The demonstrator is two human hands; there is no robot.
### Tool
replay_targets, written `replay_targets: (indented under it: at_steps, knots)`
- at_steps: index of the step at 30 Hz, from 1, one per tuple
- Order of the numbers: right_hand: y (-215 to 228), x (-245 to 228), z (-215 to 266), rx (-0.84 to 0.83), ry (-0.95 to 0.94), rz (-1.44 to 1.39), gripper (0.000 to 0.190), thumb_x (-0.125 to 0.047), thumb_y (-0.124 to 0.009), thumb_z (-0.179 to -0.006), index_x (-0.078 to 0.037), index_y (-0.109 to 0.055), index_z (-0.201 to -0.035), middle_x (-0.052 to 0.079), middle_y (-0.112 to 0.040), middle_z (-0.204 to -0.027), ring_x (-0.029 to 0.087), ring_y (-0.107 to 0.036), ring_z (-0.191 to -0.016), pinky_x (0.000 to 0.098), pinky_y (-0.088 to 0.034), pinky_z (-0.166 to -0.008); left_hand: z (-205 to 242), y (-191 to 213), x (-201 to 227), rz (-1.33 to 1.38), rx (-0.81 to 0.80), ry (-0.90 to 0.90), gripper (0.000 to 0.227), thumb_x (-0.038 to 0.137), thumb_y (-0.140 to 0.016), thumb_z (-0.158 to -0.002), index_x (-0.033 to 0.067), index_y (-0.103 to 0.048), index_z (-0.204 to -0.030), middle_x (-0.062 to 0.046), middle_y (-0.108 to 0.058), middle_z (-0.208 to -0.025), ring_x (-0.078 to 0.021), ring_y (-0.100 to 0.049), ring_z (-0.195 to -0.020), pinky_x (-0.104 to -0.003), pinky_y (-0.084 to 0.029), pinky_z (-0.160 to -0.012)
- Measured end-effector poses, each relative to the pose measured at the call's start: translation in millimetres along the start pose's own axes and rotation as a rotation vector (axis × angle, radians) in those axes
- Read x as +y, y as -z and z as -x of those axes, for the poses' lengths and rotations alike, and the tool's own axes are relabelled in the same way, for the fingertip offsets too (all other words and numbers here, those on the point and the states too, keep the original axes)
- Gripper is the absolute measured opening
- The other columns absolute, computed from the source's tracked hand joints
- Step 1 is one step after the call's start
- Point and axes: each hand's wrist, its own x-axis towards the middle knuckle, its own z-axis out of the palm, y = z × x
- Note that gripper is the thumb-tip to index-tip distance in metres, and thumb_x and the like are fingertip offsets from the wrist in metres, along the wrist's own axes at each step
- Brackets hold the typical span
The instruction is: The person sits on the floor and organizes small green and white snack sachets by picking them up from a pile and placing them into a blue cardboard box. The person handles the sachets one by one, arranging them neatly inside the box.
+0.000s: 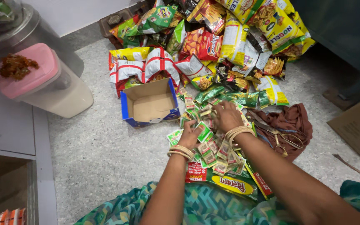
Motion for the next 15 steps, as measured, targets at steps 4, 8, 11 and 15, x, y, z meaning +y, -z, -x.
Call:
replay_targets:
  at_steps: [4, 8, 11, 15]
  knots:
    - [12.5, -26.6, 8.9, -0.023, 0.049, -0.085, 0.044, -0.036, -0.075, -0.085, -0.020, -0.065, -0.124, 0.010, -0.059, -0.129, 0.032, -0.054, -0.126, 0.0497, -0.045, -0.105, -2.0, -7.5, 4.8, 0.094, 0.045, 0.001, 0.050, 0.042, -0.055, -0.098, 0.0248, -0.042, -0.143, 0.003, -0.050, -0.139, -0.0168, -0.051, -0.122, -0.057, -0.054, -0.090]
    - [12.1, -55.3, 28.4, -0.168, 0.146, 0.114, 0.059, -0.037, -0.081, -0.073, -0.017, -0.060, -0.125, 0.011, -0.051, -0.139, 0.033, -0.044, -0.133, 0.0584, -0.035, -0.105, -16.0, 8.5, -3.4, 0.127, 0.131, -0.039, 0.041, 0.040, -0.057, -0.097, 0.0215, -0.053, -0.134, 0.000, -0.057, -0.127, -0.0189, -0.059, -0.114, -0.050, -0.056, -0.090]
    - [9.2, -56.2, 39.0, -0.270, 0.067, 0.190, 0.061, -0.026, -0.079, -0.071, -0.028, -0.058, -0.129, 0.007, -0.047, -0.145, 0.031, -0.039, -0.139, 0.0609, -0.030, -0.108, -24.4, 29.9, -28.0, -0.079, 0.302, -0.089, 0.030, 0.038, -0.063, -0.100, 0.0137, -0.065, -0.117, -0.009, -0.066, -0.101, -0.0231, -0.063, -0.088, -0.046, -0.056, -0.077]
    - [5.2, -33.3, 35.4, -0.214, 0.002, 0.238, 0.066, -0.018, -0.075, -0.073, -0.030, -0.055, -0.135, 0.007, -0.049, -0.143, 0.030, -0.040, -0.138, 0.0627, -0.029, -0.110, -20.3, 50.1, -54.4, -0.503, 0.580, -0.342, 0.020, 0.027, -0.068, -0.087, 0.0102, -0.075, -0.096, -0.009, -0.077, -0.089, -0.0255, -0.076, -0.085, -0.037, -0.057, -0.079]
